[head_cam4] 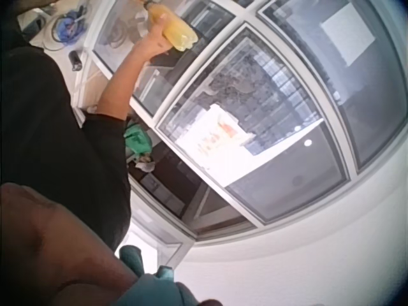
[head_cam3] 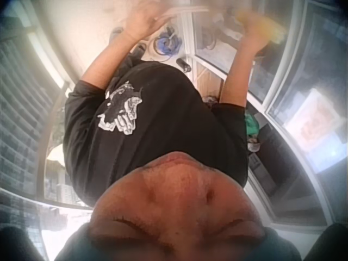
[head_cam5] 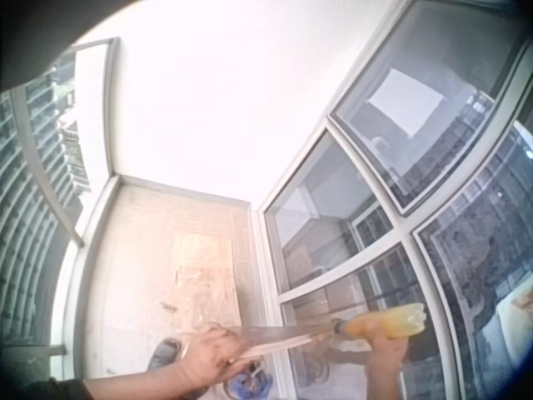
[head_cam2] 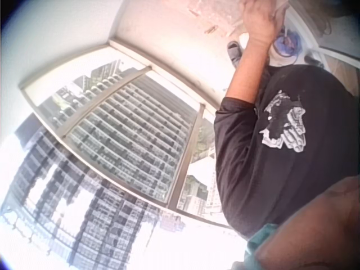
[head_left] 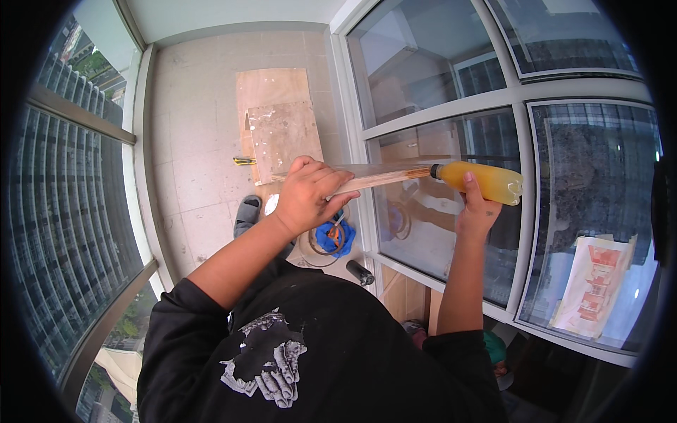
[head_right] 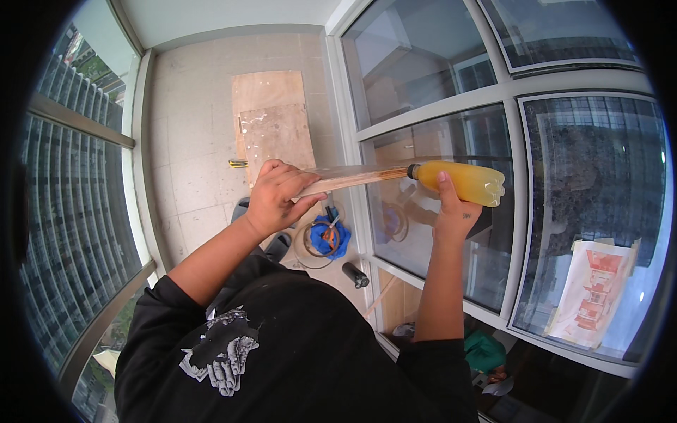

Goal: The person applies a yellow liquid finish to a rectangular wooden board using a plastic bottle with a nozzle. They squeeze the bottle to dispense the liquid along the edges and surface of the board, then place the board on a work surface and continue applying the finish.

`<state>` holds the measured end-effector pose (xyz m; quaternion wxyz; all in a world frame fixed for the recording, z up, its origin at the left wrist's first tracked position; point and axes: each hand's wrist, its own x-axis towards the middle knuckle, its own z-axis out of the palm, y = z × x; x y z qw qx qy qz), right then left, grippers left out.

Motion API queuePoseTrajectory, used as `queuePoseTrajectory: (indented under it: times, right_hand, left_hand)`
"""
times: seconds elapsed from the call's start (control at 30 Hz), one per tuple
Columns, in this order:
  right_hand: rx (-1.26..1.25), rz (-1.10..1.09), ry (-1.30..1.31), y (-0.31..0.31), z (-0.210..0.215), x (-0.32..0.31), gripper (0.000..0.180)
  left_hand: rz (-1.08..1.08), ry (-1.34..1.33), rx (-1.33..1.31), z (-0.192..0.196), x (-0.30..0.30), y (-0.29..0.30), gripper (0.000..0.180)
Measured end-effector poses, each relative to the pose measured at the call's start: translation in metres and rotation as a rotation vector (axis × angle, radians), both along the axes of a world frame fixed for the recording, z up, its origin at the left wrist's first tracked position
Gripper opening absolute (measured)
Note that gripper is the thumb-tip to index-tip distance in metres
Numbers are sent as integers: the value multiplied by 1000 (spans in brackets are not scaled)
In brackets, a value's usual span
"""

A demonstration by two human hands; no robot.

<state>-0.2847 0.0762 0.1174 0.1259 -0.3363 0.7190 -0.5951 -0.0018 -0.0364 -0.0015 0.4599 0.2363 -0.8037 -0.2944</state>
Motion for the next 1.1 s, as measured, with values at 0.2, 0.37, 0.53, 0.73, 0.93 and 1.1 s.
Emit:
queuePoseTrajectory:
  times: [0.2,0.37,0.53,0.73,0.93,1.1]
  right_hand:
    - [13,180,79,-13,9,59,34]
    - [130,97,151,-14,14,31,33]
    - [80,208,64,-18,15,58,33]
    - [-62,254,-197,-20,15,63,34]
    - [-117,121,-483,-15,8,30,40]
    - [-97,114,-536,-14,0,25,41]
  left_hand:
    - [0,-6,8,2,1,-1,35]
    - [4,7,8,1,0,-1,34]
    - [1,18,7,1,-1,0,34]
    - [18,24,6,2,1,-2,33]
    - [16,58,7,1,0,-1,33]
    - [17,30,7,2,1,-1,33]
